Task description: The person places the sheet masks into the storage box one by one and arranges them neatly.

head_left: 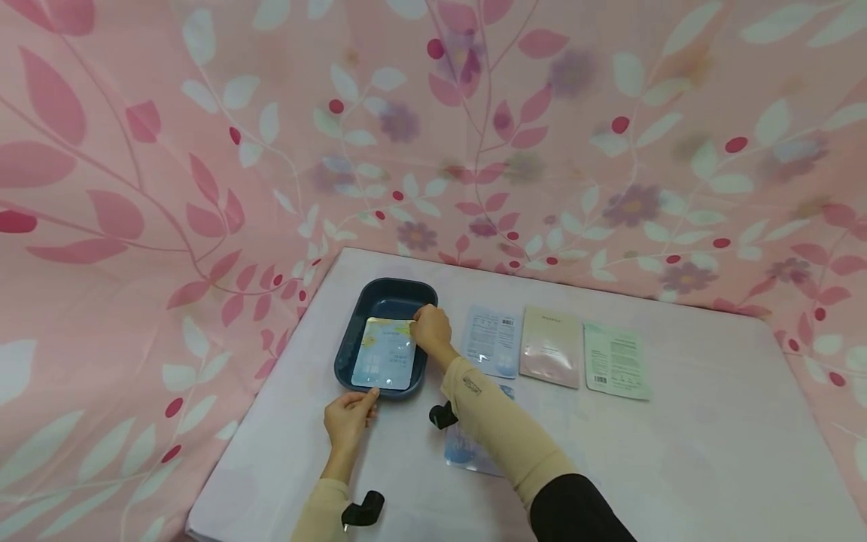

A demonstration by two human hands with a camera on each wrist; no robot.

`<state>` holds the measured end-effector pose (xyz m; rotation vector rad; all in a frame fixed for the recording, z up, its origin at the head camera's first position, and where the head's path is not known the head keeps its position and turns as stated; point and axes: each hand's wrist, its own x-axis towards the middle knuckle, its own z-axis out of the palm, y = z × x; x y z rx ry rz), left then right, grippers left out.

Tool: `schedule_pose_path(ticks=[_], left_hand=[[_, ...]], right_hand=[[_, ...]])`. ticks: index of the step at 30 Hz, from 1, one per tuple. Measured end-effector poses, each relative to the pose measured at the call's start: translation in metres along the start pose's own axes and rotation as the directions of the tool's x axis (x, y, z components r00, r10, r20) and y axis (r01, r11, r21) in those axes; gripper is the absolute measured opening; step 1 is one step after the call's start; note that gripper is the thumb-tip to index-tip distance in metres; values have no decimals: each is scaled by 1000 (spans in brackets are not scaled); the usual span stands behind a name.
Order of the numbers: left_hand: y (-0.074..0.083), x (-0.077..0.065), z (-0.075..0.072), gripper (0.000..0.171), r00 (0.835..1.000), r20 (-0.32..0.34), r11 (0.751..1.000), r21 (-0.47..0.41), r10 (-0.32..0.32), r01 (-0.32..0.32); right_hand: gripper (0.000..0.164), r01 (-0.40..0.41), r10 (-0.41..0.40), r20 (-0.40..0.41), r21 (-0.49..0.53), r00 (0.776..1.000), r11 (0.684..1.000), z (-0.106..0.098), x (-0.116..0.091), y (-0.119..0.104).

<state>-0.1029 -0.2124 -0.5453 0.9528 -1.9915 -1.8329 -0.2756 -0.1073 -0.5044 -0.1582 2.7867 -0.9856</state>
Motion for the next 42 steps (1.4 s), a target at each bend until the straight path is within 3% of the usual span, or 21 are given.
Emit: schedule_pose_path(ticks=[9,18,25,29,35,42], left_hand=[[1,-1,1,25,1000,-9,1000,1,3,-3],[2,-4,1,23,987,-83,981,143,141,-128],[0,-5,1,23,983,-89,977,155,164,-149],[-2,-6,2,22,981,-96,978,145,167,-152],[-4,-7,3,22,977,-105,975,146,184,-168],[-6,-7,3,23,971,-113,975,99,210,-199]], right_hand=[[10,88,-76,-86,139,993,986,-11,-19,17],[13,155,-112,-137,357,984,921,-40,-53,51],[15,133,-71,-148,465,986,876,-51,-76,83],[17,116,-48,-151,484,987,867,-58,-87,93],[19,89,-10,-175,447,984,890,-72,-96,113],[19,29,82,-219,460,972,887,-92,-103,157]])
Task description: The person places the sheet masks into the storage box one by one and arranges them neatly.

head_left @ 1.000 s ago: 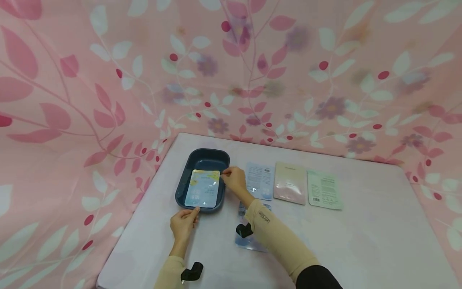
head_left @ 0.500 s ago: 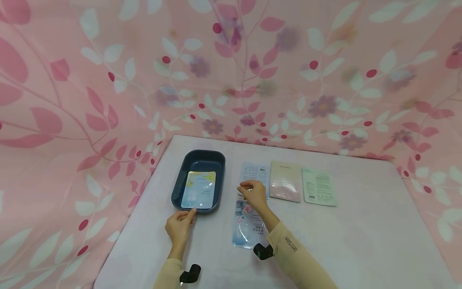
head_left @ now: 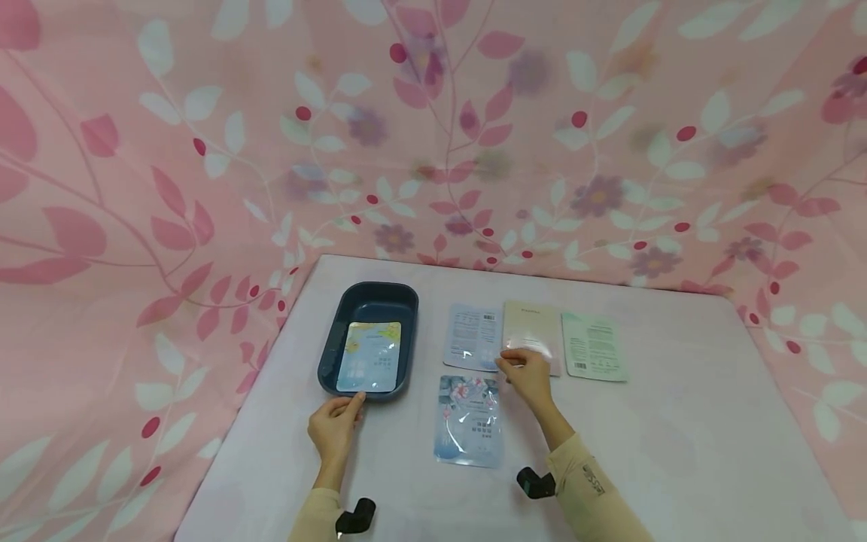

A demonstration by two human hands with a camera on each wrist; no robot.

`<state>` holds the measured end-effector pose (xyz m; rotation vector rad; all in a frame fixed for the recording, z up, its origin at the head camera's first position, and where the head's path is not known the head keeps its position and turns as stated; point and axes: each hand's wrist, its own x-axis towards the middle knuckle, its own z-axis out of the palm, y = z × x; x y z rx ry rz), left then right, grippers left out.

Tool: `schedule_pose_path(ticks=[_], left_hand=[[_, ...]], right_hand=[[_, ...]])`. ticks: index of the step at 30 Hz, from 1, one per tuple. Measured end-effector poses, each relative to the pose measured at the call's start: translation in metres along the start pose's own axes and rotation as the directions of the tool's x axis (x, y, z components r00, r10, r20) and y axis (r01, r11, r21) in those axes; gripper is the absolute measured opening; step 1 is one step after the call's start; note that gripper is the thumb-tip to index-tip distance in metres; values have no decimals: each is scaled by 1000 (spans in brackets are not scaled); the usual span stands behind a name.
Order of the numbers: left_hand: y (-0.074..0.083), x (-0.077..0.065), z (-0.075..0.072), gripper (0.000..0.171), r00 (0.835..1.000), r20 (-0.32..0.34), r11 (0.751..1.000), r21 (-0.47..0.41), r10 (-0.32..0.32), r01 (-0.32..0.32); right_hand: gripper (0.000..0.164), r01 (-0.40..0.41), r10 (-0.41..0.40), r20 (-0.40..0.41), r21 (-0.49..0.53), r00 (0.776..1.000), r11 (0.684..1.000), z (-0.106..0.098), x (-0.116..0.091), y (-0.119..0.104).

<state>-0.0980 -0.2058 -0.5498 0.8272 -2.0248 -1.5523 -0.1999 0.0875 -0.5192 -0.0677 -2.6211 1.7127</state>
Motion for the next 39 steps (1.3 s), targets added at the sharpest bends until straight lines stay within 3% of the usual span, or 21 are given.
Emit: schedule_pose_path(ticks=[5,10,18,23,31,39], left_hand=[[-4,0,0,27,1000,-2,999,-29,-16,16],[-5,-1,2,26,1000,-12,999,-49,-12,12],[-6,0,2,24,1000,-16,998,-68,-13,11],[-4,0,2,25,999,-10,993,-109,-48,46],[-4,0,2,25,994,7,988,-108,-106,106],[-4,0,2,25,993,19,985,-130,-114,115]], right_hand=[[18,-33,31,-36,-40,999,999,-23,-4,23],[18,-60,56,-44,-101,997,993,-28,-10,38],[22,-52,66,45,-268,997,962,-3,-18,45],[28,-58,85,64,-342,994,938,13,-17,44],[32,-86,95,8,-359,995,929,21,-18,36],[23,-184,190,-9,-300,982,936,27,-10,40]])
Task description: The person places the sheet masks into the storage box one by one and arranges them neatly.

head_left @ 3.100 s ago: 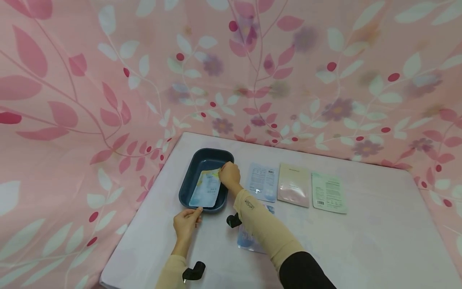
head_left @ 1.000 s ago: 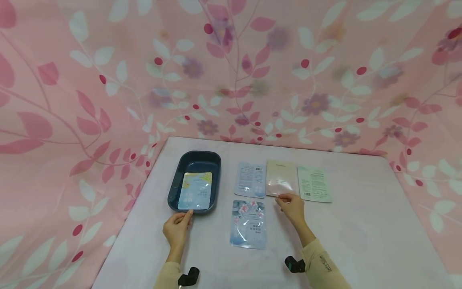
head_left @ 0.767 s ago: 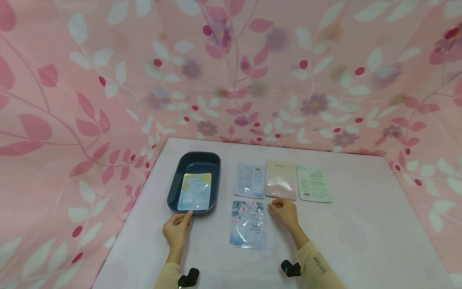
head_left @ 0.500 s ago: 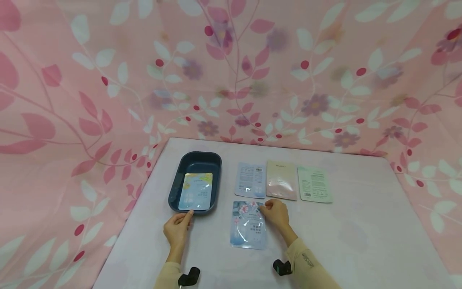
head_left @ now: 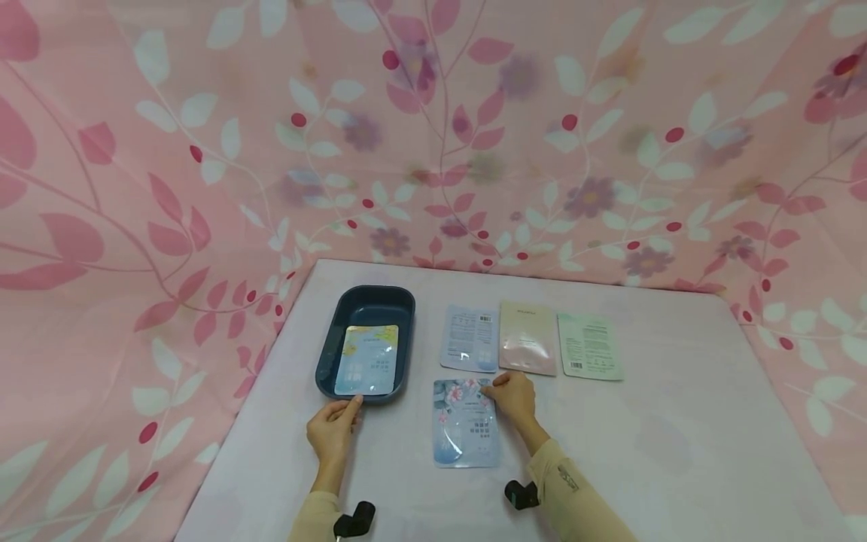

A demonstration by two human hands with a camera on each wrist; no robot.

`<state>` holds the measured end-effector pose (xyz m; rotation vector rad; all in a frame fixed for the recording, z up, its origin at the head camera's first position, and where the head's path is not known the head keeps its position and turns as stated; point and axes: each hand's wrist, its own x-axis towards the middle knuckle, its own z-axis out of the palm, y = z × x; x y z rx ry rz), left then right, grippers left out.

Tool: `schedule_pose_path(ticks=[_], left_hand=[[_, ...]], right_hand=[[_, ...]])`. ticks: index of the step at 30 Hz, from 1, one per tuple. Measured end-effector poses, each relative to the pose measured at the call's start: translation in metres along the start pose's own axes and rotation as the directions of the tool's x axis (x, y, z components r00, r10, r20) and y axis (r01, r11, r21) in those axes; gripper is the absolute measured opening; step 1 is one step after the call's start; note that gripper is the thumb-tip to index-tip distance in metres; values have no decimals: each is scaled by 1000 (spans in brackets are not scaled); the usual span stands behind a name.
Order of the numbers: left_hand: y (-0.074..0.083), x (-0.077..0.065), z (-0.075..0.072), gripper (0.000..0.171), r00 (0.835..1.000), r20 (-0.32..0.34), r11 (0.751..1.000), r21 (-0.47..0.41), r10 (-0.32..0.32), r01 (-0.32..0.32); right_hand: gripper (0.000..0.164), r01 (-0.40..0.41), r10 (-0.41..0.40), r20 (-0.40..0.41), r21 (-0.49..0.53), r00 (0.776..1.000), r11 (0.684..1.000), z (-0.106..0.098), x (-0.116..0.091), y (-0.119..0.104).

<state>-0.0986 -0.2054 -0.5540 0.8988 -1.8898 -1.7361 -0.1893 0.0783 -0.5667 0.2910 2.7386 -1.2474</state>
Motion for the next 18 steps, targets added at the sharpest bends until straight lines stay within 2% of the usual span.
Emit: schedule_pose_path(ticks=[9,18], left_hand=[[3,-2,-1,29,1000,14,1000,25,10,-10],[5,-4,-2,30,1000,22,999,41,-16,15]], right_hand=[[21,6,-6,-7,36,1000,999,1,0,1],[20,5,-7,15,122,1000,993,-4,3,-1]])
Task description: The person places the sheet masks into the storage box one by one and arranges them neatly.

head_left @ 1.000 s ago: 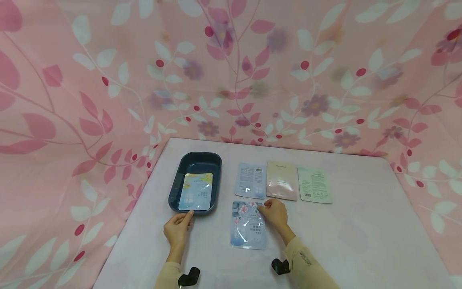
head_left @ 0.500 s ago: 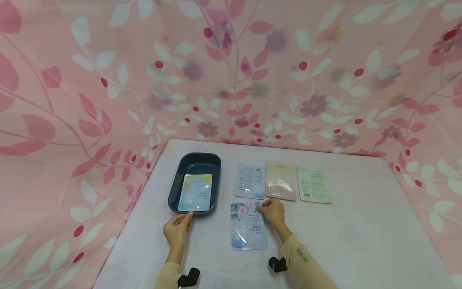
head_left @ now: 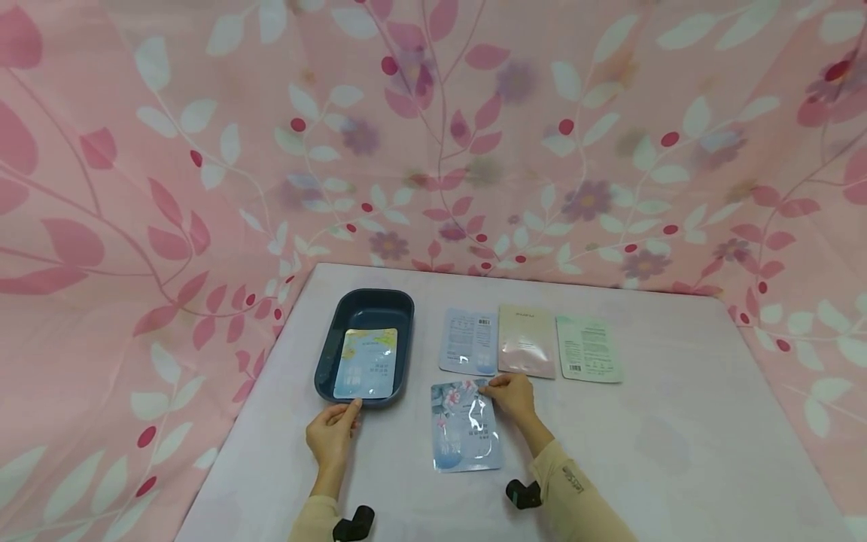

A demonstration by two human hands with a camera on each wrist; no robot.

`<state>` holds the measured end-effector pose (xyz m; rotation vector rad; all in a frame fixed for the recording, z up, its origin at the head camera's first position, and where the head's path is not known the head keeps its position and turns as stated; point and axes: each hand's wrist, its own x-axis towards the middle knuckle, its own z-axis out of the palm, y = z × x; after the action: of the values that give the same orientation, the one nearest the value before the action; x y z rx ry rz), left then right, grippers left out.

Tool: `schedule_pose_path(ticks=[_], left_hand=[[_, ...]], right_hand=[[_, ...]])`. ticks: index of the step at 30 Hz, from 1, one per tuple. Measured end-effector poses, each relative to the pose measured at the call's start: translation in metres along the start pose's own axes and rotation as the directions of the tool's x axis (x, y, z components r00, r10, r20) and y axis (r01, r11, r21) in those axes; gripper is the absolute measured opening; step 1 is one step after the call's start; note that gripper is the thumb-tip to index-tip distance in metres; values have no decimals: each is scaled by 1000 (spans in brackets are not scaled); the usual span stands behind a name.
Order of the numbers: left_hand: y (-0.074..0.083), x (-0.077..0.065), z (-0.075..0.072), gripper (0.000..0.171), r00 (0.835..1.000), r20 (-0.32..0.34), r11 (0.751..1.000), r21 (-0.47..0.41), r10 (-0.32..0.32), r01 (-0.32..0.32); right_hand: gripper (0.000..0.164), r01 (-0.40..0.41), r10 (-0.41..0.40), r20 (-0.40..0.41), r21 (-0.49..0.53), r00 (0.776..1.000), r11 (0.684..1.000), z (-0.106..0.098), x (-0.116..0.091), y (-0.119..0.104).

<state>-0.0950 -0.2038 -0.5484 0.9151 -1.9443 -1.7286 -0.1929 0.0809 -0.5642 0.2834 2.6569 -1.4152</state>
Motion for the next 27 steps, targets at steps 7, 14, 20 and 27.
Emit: schedule_pose_path(ticks=[7,14,20,27], left_hand=[[0,0,0,31,1000,-1,1000,-9,2,-2],[-2,1,1,29,1000,-7,1000,-8,4,-4],[-1,1,1,28,1000,-8,1000,-14,-1,0],[-1,1,1,27,1000,-18,1000,-13,5,-5]], right_hand=[[19,-29,27,47,53,999,998,-6,-3,-11],[17,-78,71,85,84,994,993,-7,-2,-11],[17,-98,85,116,111,990,989,-10,-1,-11],[14,-76,54,165,132,985,988,-12,-1,-11]])
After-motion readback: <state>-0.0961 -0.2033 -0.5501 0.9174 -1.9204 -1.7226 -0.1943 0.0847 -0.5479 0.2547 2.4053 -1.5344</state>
